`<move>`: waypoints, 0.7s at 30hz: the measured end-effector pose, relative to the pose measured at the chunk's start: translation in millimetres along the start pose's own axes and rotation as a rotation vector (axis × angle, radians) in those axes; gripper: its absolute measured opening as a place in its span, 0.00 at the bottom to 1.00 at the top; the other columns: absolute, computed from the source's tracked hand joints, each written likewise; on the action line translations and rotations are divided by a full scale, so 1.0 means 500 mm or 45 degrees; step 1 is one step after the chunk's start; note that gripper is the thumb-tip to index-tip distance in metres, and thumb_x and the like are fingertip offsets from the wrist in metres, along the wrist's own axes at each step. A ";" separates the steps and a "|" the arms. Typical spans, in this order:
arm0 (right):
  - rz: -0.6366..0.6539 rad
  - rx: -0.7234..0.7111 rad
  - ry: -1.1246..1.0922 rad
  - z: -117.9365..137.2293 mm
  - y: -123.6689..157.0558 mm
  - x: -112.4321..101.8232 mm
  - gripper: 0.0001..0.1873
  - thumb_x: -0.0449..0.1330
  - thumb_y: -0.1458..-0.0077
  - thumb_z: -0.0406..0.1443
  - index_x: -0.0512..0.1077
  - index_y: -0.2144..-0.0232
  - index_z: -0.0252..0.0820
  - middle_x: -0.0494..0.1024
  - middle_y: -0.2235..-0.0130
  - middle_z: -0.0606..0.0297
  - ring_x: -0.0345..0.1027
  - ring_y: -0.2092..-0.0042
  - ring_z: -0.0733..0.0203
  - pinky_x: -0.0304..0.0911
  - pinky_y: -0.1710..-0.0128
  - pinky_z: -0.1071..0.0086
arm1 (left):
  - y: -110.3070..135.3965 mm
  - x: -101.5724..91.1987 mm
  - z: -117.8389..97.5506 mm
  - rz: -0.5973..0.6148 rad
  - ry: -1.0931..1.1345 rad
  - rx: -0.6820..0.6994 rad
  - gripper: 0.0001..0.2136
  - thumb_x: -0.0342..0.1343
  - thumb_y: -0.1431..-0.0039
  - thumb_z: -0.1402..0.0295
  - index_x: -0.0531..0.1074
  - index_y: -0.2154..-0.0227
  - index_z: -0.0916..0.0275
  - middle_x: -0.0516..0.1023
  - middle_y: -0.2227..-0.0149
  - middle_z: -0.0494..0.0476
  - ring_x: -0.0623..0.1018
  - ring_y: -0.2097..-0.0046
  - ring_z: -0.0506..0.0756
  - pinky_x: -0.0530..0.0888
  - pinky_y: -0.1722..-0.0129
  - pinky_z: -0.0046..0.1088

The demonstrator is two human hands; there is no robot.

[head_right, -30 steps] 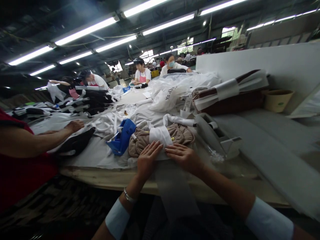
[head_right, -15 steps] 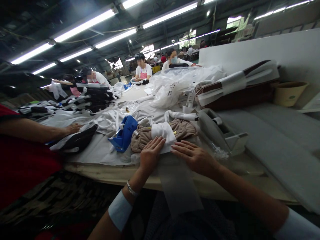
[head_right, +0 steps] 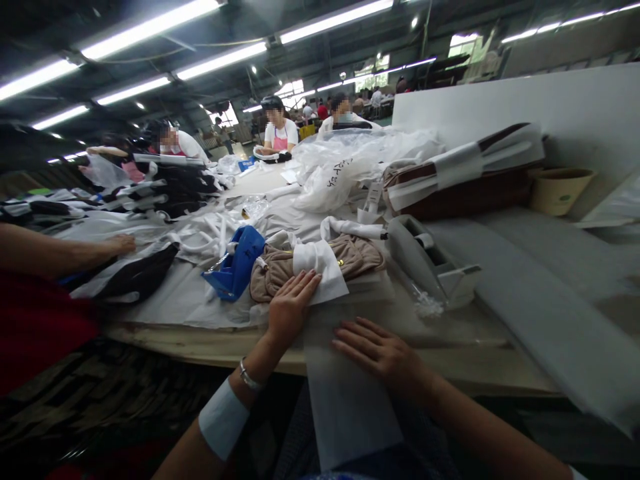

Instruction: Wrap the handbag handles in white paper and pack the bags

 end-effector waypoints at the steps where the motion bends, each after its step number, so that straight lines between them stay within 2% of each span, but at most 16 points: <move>1: -0.035 0.027 -0.012 -0.004 -0.005 0.001 0.26 0.49 0.34 0.27 0.60 0.35 0.41 0.72 0.41 0.55 0.59 0.35 0.56 0.61 0.37 0.56 | 0.000 -0.001 0.000 0.002 0.002 -0.008 0.23 0.48 0.35 0.74 0.65 0.38 0.59 0.67 0.37 0.55 0.68 0.36 0.58 0.67 0.36 0.39; 4: -0.139 0.073 -0.086 -0.002 -0.021 0.001 0.24 0.49 0.33 0.29 0.64 0.37 0.42 0.76 0.45 0.54 0.67 0.40 0.57 0.66 0.41 0.57 | -0.001 -0.001 0.000 -0.004 0.004 -0.008 0.22 0.47 0.34 0.74 0.65 0.38 0.59 0.67 0.37 0.55 0.68 0.36 0.58 0.66 0.36 0.39; 6: -0.147 0.067 -0.139 0.010 -0.031 0.002 0.22 0.49 0.33 0.30 0.67 0.40 0.41 0.79 0.48 0.55 0.72 0.45 0.57 0.69 0.44 0.59 | -0.001 0.001 0.002 -0.007 0.001 -0.005 0.22 0.47 0.34 0.73 0.65 0.38 0.60 0.67 0.37 0.56 0.67 0.36 0.59 0.66 0.36 0.40; 9: -0.118 0.050 -0.176 0.030 -0.047 -0.004 0.19 0.49 0.33 0.30 0.71 0.44 0.40 0.81 0.51 0.55 0.75 0.49 0.58 0.72 0.47 0.62 | -0.001 0.005 0.006 -0.032 -0.007 -0.002 0.21 0.47 0.33 0.73 0.65 0.38 0.59 0.67 0.37 0.55 0.68 0.36 0.58 0.67 0.36 0.40; 12: -0.132 0.039 -0.180 0.035 -0.061 -0.028 0.18 0.47 0.32 0.32 0.72 0.46 0.40 0.81 0.52 0.56 0.76 0.50 0.59 0.73 0.48 0.63 | 0.001 0.008 0.006 -0.060 -0.027 0.006 0.21 0.47 0.33 0.74 0.65 0.38 0.58 0.67 0.37 0.54 0.68 0.36 0.58 0.66 0.36 0.39; 17: -0.163 0.041 -0.173 0.007 -0.095 -0.085 0.20 0.49 0.32 0.31 0.68 0.41 0.43 0.80 0.49 0.59 0.75 0.48 0.60 0.71 0.46 0.63 | 0.006 0.012 0.003 -0.061 -0.069 0.050 0.22 0.47 0.33 0.75 0.64 0.38 0.58 0.68 0.37 0.54 0.68 0.37 0.58 0.68 0.37 0.40; 21: -0.204 0.075 -0.146 -0.036 -0.123 -0.097 0.21 0.50 0.33 0.30 0.67 0.40 0.45 0.80 0.49 0.61 0.75 0.49 0.60 0.67 0.42 0.61 | 0.009 0.012 0.007 -0.012 -0.104 0.130 0.23 0.46 0.33 0.76 0.62 0.37 0.61 0.67 0.37 0.56 0.67 0.36 0.57 0.68 0.37 0.39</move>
Point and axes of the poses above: each hand's wrist, its own y-axis away from the middle knuckle, its own x-axis out of the palm, z = x × y, the point moved 3 cm from there along -y, towards the middle knuckle
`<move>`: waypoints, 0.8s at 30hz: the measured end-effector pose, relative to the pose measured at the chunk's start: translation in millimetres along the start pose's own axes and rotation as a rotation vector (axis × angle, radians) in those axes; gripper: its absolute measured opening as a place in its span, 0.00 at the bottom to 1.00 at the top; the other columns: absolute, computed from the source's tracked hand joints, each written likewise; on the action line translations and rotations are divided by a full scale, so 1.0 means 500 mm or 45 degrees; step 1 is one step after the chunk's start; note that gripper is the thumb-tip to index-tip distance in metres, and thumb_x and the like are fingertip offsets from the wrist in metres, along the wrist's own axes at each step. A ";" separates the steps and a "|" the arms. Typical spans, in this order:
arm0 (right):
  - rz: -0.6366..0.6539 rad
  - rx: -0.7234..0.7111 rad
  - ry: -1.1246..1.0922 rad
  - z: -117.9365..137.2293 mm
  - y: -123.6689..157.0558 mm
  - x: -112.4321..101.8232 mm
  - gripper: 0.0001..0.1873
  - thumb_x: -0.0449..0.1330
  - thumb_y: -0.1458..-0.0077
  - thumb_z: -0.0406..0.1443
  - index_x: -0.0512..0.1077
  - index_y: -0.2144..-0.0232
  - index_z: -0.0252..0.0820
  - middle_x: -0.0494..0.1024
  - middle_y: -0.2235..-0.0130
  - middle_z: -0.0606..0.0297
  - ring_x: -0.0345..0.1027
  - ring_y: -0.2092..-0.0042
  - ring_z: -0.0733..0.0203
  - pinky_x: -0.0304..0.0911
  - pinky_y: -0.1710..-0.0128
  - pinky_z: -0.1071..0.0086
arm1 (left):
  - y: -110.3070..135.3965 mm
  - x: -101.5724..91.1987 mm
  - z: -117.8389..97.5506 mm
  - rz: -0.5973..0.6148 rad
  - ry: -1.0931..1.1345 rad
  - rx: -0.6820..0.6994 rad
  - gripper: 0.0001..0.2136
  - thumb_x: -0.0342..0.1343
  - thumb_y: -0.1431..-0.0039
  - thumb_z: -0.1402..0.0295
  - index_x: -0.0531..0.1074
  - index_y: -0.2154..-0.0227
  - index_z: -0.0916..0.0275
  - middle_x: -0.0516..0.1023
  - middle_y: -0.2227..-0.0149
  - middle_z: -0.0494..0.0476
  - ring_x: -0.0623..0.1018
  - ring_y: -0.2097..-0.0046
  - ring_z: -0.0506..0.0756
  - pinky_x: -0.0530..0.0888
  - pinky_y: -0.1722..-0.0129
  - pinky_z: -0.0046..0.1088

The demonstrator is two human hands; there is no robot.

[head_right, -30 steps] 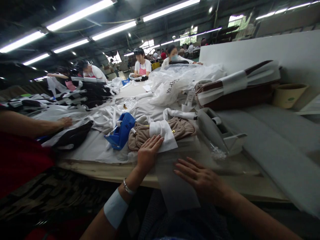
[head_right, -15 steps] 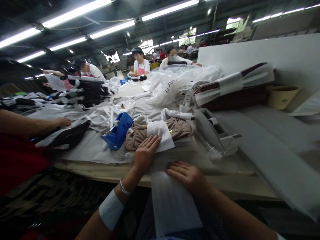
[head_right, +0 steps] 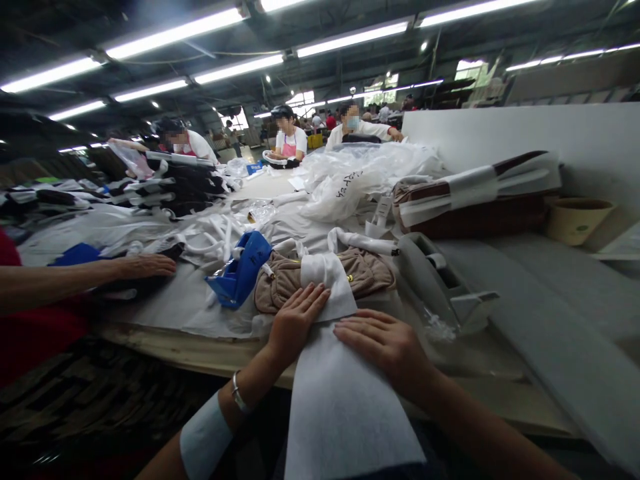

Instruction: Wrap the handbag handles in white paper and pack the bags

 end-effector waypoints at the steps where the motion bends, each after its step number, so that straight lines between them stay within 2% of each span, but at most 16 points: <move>1: -0.018 0.012 0.015 -0.014 -0.007 0.001 0.21 0.50 0.33 0.30 0.68 0.41 0.46 0.80 0.49 0.61 0.75 0.48 0.59 0.67 0.41 0.60 | 0.001 -0.001 0.001 0.019 -0.002 0.025 0.24 0.46 0.34 0.76 0.61 0.36 0.62 0.66 0.36 0.57 0.66 0.35 0.57 0.67 0.37 0.39; 4: -0.071 0.075 0.027 -0.057 -0.034 0.009 0.19 0.50 0.33 0.31 0.73 0.46 0.47 0.79 0.48 0.61 0.73 0.46 0.58 0.66 0.41 0.60 | 0.004 -0.011 0.005 0.106 0.048 0.074 0.27 0.49 0.36 0.75 0.57 0.34 0.65 0.61 0.34 0.61 0.61 0.32 0.59 0.64 0.35 0.40; 8: -0.055 0.301 -0.128 -0.107 -0.080 0.020 0.16 0.51 0.34 0.37 0.76 0.51 0.43 0.81 0.51 0.58 0.76 0.51 0.55 0.73 0.51 0.65 | 0.007 -0.042 0.005 0.242 0.297 0.085 0.35 0.54 0.47 0.74 0.56 0.35 0.70 0.57 0.32 0.67 0.56 0.31 0.63 0.59 0.33 0.46; 11: -0.059 0.436 -0.199 -0.122 -0.101 0.020 0.16 0.52 0.34 0.39 0.77 0.53 0.43 0.82 0.56 0.58 0.78 0.56 0.53 0.75 0.54 0.63 | 0.007 -0.063 0.000 0.207 0.470 0.042 0.35 0.57 0.50 0.71 0.60 0.37 0.69 0.59 0.33 0.68 0.57 0.31 0.65 0.58 0.33 0.49; 13: -0.069 0.390 -0.171 -0.115 -0.101 0.016 0.15 0.53 0.34 0.38 0.77 0.54 0.45 0.83 0.58 0.60 0.79 0.58 0.54 0.75 0.56 0.64 | 0.007 -0.065 0.000 0.124 0.509 -0.027 0.31 0.59 0.48 0.68 0.65 0.39 0.66 0.60 0.34 0.67 0.58 0.32 0.66 0.61 0.34 0.49; 15: -0.037 0.220 -0.080 -0.091 -0.088 0.011 0.14 0.54 0.35 0.35 0.77 0.53 0.46 0.83 0.57 0.61 0.78 0.57 0.56 0.75 0.55 0.65 | 0.007 -0.060 0.002 0.034 0.497 -0.088 0.26 0.58 0.44 0.66 0.68 0.41 0.62 0.63 0.37 0.66 0.63 0.36 0.65 0.66 0.37 0.47; 17: -0.018 0.036 0.026 -0.060 -0.062 0.007 0.16 0.54 0.36 0.31 0.75 0.50 0.46 0.83 0.56 0.61 0.78 0.56 0.58 0.72 0.51 0.63 | 0.009 -0.050 0.004 0.006 0.473 -0.081 0.24 0.57 0.42 0.66 0.69 0.41 0.60 0.68 0.42 0.65 0.67 0.40 0.63 0.68 0.39 0.45; 18: 0.015 -0.029 0.049 -0.044 -0.046 0.006 0.17 0.54 0.36 0.29 0.74 0.48 0.45 0.83 0.56 0.60 0.77 0.55 0.59 0.71 0.49 0.63 | 0.010 -0.046 0.005 0.016 0.464 -0.056 0.25 0.57 0.41 0.67 0.68 0.40 0.60 0.69 0.45 0.64 0.68 0.42 0.62 0.68 0.39 0.45; 20: 0.183 -0.085 0.027 -0.018 -0.013 0.009 0.20 0.54 0.37 0.27 0.72 0.46 0.44 0.82 0.55 0.60 0.77 0.55 0.60 0.71 0.49 0.63 | 0.012 -0.039 0.007 0.068 0.452 -0.003 0.27 0.57 0.41 0.66 0.65 0.38 0.61 0.70 0.46 0.63 0.68 0.43 0.61 0.65 0.37 0.45; 23: 0.533 -0.030 0.047 0.002 0.029 0.006 0.26 0.53 0.42 0.24 0.70 0.43 0.45 0.79 0.49 0.59 0.76 0.52 0.57 0.73 0.53 0.64 | 0.014 -0.037 0.010 0.138 0.420 0.040 0.31 0.59 0.42 0.63 0.62 0.36 0.62 0.68 0.44 0.64 0.67 0.41 0.63 0.62 0.35 0.46; 24: 0.590 -0.001 0.064 0.004 0.037 -0.001 0.29 0.53 0.44 0.23 0.70 0.43 0.46 0.78 0.47 0.58 0.76 0.51 0.57 0.73 0.53 0.65 | 0.015 -0.037 0.010 0.146 0.399 0.048 0.30 0.58 0.41 0.63 0.61 0.36 0.62 0.67 0.43 0.64 0.66 0.41 0.62 0.62 0.35 0.45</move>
Point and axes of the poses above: each hand's wrist, its own y-axis away from the middle knuckle, its own x-axis out of the palm, z = x × y, the point moved 3 cm from there along -y, towards the middle knuckle
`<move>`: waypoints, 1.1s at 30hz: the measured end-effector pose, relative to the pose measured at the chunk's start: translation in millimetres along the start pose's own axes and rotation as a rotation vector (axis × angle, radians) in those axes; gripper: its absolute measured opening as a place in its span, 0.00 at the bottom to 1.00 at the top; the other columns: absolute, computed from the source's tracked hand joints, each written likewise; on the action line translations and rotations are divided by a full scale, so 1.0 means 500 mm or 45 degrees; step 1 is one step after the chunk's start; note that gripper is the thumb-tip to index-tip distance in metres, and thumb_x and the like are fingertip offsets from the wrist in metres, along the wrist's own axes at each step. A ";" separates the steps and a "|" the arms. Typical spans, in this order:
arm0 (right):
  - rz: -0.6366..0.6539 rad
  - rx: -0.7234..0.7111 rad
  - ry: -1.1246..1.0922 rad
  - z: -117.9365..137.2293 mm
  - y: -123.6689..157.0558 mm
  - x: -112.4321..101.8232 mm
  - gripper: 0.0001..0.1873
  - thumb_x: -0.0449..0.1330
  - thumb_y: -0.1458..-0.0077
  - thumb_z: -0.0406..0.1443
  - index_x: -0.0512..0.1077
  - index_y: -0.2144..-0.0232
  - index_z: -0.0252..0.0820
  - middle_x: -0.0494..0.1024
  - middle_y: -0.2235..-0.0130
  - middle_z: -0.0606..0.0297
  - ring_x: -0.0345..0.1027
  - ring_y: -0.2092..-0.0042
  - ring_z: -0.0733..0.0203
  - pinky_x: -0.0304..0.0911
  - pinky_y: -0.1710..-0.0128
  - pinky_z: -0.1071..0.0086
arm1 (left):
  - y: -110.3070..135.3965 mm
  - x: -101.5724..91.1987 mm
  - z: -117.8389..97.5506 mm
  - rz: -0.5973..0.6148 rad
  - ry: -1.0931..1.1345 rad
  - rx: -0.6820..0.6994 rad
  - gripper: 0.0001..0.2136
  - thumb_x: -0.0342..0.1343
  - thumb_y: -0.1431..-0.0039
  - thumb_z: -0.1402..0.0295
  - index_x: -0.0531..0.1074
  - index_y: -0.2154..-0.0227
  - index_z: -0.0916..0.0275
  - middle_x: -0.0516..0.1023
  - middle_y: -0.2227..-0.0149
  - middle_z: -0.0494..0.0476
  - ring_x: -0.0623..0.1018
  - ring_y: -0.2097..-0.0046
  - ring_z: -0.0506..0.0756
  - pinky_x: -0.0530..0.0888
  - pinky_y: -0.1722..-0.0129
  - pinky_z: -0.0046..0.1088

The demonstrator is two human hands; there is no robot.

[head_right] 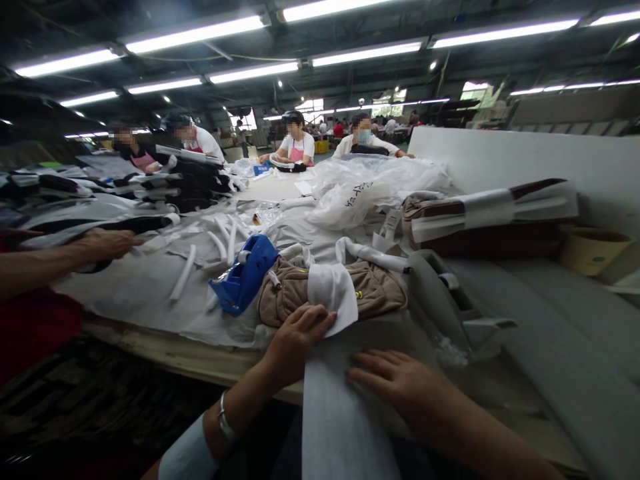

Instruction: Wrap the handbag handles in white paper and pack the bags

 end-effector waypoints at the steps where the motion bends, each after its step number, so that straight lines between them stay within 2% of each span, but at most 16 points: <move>1: 0.001 0.023 0.008 0.001 0.007 -0.008 0.30 0.52 0.45 0.22 0.70 0.42 0.46 0.78 0.46 0.58 0.75 0.50 0.57 0.73 0.53 0.65 | 0.000 0.000 -0.001 0.002 -0.029 0.002 0.28 0.57 0.39 0.65 0.61 0.36 0.61 0.67 0.43 0.63 0.66 0.41 0.62 0.62 0.35 0.45; 4: -0.234 0.075 0.046 -0.005 -0.001 -0.043 0.29 0.51 0.42 0.22 0.70 0.42 0.48 0.79 0.48 0.61 0.74 0.49 0.59 0.70 0.48 0.66 | 0.000 0.004 -0.005 -0.015 -0.119 0.000 0.24 0.51 0.35 0.71 0.61 0.36 0.60 0.68 0.44 0.62 0.67 0.41 0.59 0.62 0.35 0.42; 7: -0.431 0.157 0.175 -0.027 -0.047 -0.055 0.27 0.55 0.39 0.26 0.66 0.39 0.47 0.74 0.42 0.58 0.67 0.41 0.54 0.65 0.42 0.60 | -0.001 0.006 -0.007 -0.031 -0.164 -0.005 0.24 0.52 0.35 0.71 0.62 0.37 0.60 0.69 0.45 0.61 0.66 0.42 0.59 0.62 0.35 0.41; 9: -0.432 0.149 0.244 -0.048 -0.085 -0.040 0.27 0.58 0.39 0.28 0.66 0.39 0.47 0.72 0.41 0.57 0.64 0.39 0.51 0.63 0.40 0.56 | -0.001 0.005 -0.007 -0.031 -0.168 -0.004 0.24 0.53 0.36 0.71 0.62 0.37 0.61 0.69 0.45 0.61 0.66 0.42 0.60 0.63 0.36 0.42; 11: -0.424 0.083 0.272 -0.068 -0.110 -0.019 0.22 0.59 0.39 0.28 0.70 0.43 0.45 0.76 0.46 0.57 0.67 0.44 0.52 0.65 0.43 0.56 | -0.001 0.003 -0.006 -0.022 -0.149 0.004 0.25 0.54 0.37 0.70 0.62 0.37 0.61 0.69 0.45 0.62 0.67 0.43 0.60 0.64 0.36 0.43; 14: -0.469 -0.001 0.256 -0.086 -0.112 0.006 0.13 0.57 0.38 0.29 0.77 0.54 0.41 0.80 0.59 0.60 0.72 0.56 0.57 0.70 0.52 0.61 | -0.001 -0.002 -0.004 -0.008 -0.084 0.009 0.27 0.55 0.39 0.69 0.61 0.36 0.60 0.68 0.44 0.62 0.67 0.42 0.61 0.64 0.37 0.44; 16: -0.494 -0.009 0.233 -0.087 -0.098 0.016 0.10 0.57 0.37 0.30 0.78 0.57 0.41 0.80 0.63 0.61 0.72 0.60 0.59 0.70 0.55 0.64 | -0.002 -0.009 -0.004 0.010 -0.023 0.008 0.29 0.57 0.41 0.70 0.61 0.36 0.61 0.68 0.44 0.62 0.66 0.42 0.62 0.64 0.36 0.44; 21: -0.545 -0.045 0.258 -0.082 -0.067 0.030 0.11 0.59 0.37 0.31 0.77 0.54 0.43 0.81 0.61 0.61 0.72 0.57 0.58 0.70 0.54 0.63 | -0.004 -0.039 -0.006 0.092 0.200 -0.019 0.34 0.60 0.50 0.73 0.63 0.38 0.62 0.68 0.41 0.63 0.68 0.41 0.62 0.64 0.37 0.42; 24: -0.576 -0.073 0.257 -0.085 -0.061 0.036 0.13 0.58 0.37 0.30 0.76 0.52 0.42 0.81 0.58 0.61 0.71 0.55 0.58 0.70 0.53 0.63 | -0.004 -0.065 -0.001 0.182 0.381 -0.040 0.38 0.57 0.53 0.76 0.59 0.35 0.61 0.66 0.36 0.61 0.66 0.37 0.61 0.62 0.35 0.41; 27: -0.613 -0.085 0.241 -0.088 -0.057 0.039 0.14 0.57 0.36 0.30 0.76 0.50 0.44 0.81 0.58 0.61 0.71 0.54 0.59 0.70 0.52 0.63 | -0.008 -0.096 0.012 0.248 0.604 -0.092 0.35 0.54 0.48 0.74 0.58 0.34 0.59 0.65 0.35 0.58 0.65 0.35 0.59 0.60 0.34 0.40; 30: -0.624 -0.067 0.231 -0.089 -0.054 0.042 0.15 0.56 0.36 0.31 0.76 0.50 0.45 0.81 0.57 0.62 0.71 0.54 0.59 0.71 0.52 0.63 | -0.018 -0.113 0.022 0.324 0.793 -0.162 0.29 0.50 0.39 0.70 0.58 0.34 0.55 0.69 0.37 0.54 0.68 0.37 0.57 0.63 0.36 0.37; 33: -0.609 -0.038 0.221 -0.089 -0.050 0.046 0.15 0.56 0.35 0.31 0.75 0.49 0.45 0.80 0.57 0.61 0.70 0.52 0.59 0.71 0.51 0.63 | -0.034 -0.103 0.023 0.246 0.720 -0.365 0.21 0.45 0.32 0.64 0.64 0.38 0.56 0.79 0.47 0.53 0.77 0.46 0.55 0.71 0.44 0.33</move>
Point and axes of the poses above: each hand's wrist, its own y-axis away from the middle knuckle, its own x-axis out of the palm, z = x × y, the point moved 3 cm from there along -y, towards the middle knuckle
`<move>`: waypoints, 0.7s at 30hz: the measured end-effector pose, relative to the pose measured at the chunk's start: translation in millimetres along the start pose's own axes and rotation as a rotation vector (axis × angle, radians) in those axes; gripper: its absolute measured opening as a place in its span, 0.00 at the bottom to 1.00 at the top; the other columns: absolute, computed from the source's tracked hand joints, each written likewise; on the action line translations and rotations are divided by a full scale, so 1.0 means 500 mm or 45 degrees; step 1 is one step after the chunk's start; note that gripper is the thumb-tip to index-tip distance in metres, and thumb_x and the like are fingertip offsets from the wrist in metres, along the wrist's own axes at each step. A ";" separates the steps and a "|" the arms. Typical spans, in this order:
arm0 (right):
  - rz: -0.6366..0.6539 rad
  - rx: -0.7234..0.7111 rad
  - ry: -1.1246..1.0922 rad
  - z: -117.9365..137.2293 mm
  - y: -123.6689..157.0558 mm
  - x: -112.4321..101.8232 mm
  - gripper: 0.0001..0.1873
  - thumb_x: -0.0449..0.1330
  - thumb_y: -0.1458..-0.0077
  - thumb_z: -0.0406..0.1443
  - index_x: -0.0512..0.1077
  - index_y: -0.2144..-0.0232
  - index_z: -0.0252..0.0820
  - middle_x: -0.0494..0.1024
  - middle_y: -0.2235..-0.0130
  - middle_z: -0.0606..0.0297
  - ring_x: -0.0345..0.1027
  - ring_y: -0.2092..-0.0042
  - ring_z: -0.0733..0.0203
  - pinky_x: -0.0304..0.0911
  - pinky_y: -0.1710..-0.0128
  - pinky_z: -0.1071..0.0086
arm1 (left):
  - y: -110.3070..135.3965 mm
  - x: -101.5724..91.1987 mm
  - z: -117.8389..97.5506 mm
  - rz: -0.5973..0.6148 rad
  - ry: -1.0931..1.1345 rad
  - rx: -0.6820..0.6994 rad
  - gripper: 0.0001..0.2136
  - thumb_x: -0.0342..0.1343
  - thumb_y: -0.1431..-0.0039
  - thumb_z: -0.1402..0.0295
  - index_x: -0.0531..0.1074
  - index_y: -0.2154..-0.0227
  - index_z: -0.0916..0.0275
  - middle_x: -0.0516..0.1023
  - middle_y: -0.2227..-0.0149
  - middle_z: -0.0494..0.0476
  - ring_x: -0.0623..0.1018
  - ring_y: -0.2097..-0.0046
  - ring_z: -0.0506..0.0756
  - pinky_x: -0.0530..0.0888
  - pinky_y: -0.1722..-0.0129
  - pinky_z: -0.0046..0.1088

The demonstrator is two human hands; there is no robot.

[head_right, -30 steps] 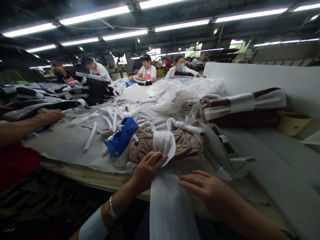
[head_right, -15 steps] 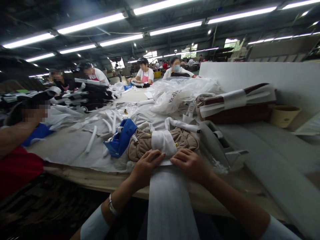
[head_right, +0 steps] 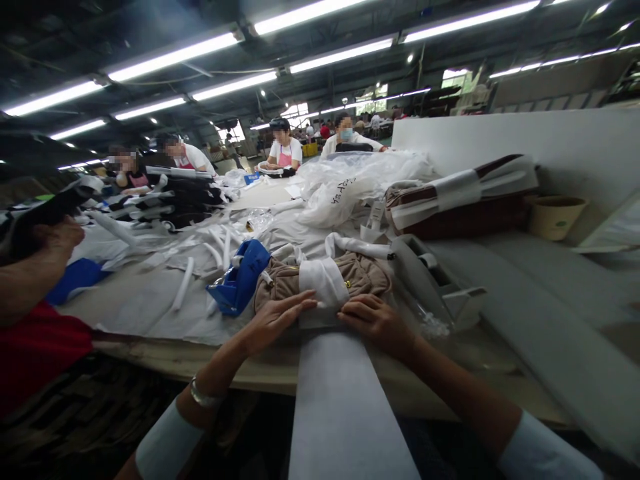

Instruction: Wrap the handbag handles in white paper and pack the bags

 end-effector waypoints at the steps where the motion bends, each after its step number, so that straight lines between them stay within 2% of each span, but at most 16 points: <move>1: 0.000 0.007 0.003 0.000 0.002 0.001 0.15 0.56 0.35 0.31 0.75 0.48 0.46 0.80 0.56 0.61 0.70 0.52 0.59 0.71 0.51 0.63 | -0.006 0.009 0.001 -0.102 -0.083 -0.053 0.19 0.47 0.31 0.61 0.68 0.40 0.56 0.81 0.51 0.53 0.79 0.49 0.55 0.72 0.47 0.32; 3: 0.002 0.011 0.022 0.002 0.004 0.003 0.16 0.56 0.35 0.31 0.75 0.48 0.47 0.80 0.56 0.62 0.70 0.52 0.59 0.70 0.51 0.62 | -0.016 0.034 0.000 -0.292 -0.325 -0.086 0.17 0.54 0.35 0.57 0.73 0.46 0.56 0.82 0.54 0.53 0.80 0.54 0.56 0.74 0.51 0.32; 5: 0.000 0.003 0.060 0.003 0.004 0.007 0.16 0.57 0.36 0.31 0.74 0.48 0.47 0.80 0.56 0.62 0.70 0.52 0.59 0.70 0.51 0.62 | -0.023 0.064 -0.002 -0.385 -0.576 -0.028 0.16 0.61 0.40 0.58 0.75 0.50 0.54 0.81 0.54 0.52 0.78 0.52 0.58 0.74 0.52 0.33; 7: 0.004 -0.006 0.092 0.004 0.003 0.009 0.15 0.58 0.36 0.31 0.75 0.49 0.46 0.80 0.56 0.63 0.71 0.52 0.58 0.70 0.51 0.62 | -0.026 0.087 0.001 -0.449 -0.737 0.039 0.15 0.63 0.42 0.60 0.76 0.53 0.54 0.80 0.53 0.51 0.77 0.52 0.58 0.74 0.52 0.34; 10: 0.038 -0.005 0.094 0.006 0.007 0.007 0.14 0.57 0.36 0.30 0.76 0.50 0.44 0.80 0.55 0.62 0.71 0.51 0.57 0.70 0.49 0.60 | -0.023 0.101 0.009 -0.520 -0.829 0.099 0.15 0.64 0.42 0.63 0.75 0.52 0.54 0.79 0.53 0.51 0.76 0.53 0.57 0.73 0.51 0.34; 14: 0.109 0.046 0.048 0.017 0.041 -0.016 0.22 0.53 0.36 0.26 0.69 0.42 0.42 0.76 0.45 0.58 0.66 0.41 0.54 0.66 0.41 0.54 | -0.020 0.105 0.017 -0.549 -0.900 0.152 0.14 0.62 0.40 0.67 0.75 0.51 0.55 0.79 0.53 0.52 0.76 0.54 0.56 0.74 0.52 0.34; 18: 0.266 0.104 -0.052 0.054 0.090 -0.034 0.33 0.48 0.41 0.22 0.59 0.35 0.43 0.68 0.37 0.57 0.56 0.34 0.55 0.59 0.36 0.51 | -0.019 0.113 0.022 -0.595 -0.950 0.171 0.12 0.57 0.36 0.68 0.75 0.51 0.55 0.79 0.55 0.53 0.76 0.56 0.55 0.74 0.55 0.33; 21: 0.385 0.077 -0.098 0.089 0.100 -0.027 0.32 0.51 0.41 0.26 0.59 0.34 0.42 0.64 0.35 0.55 0.53 0.33 0.51 0.59 0.36 0.50 | -0.016 0.120 0.026 -0.626 -0.970 0.195 0.12 0.55 0.35 0.69 0.75 0.50 0.54 0.79 0.55 0.53 0.76 0.56 0.55 0.73 0.55 0.33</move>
Point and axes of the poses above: each hand's wrist, its own y-axis away from the middle knuckle, its own x-axis out of the palm, z = x × y, the point moved 3 cm from there along -y, towards the middle knuckle
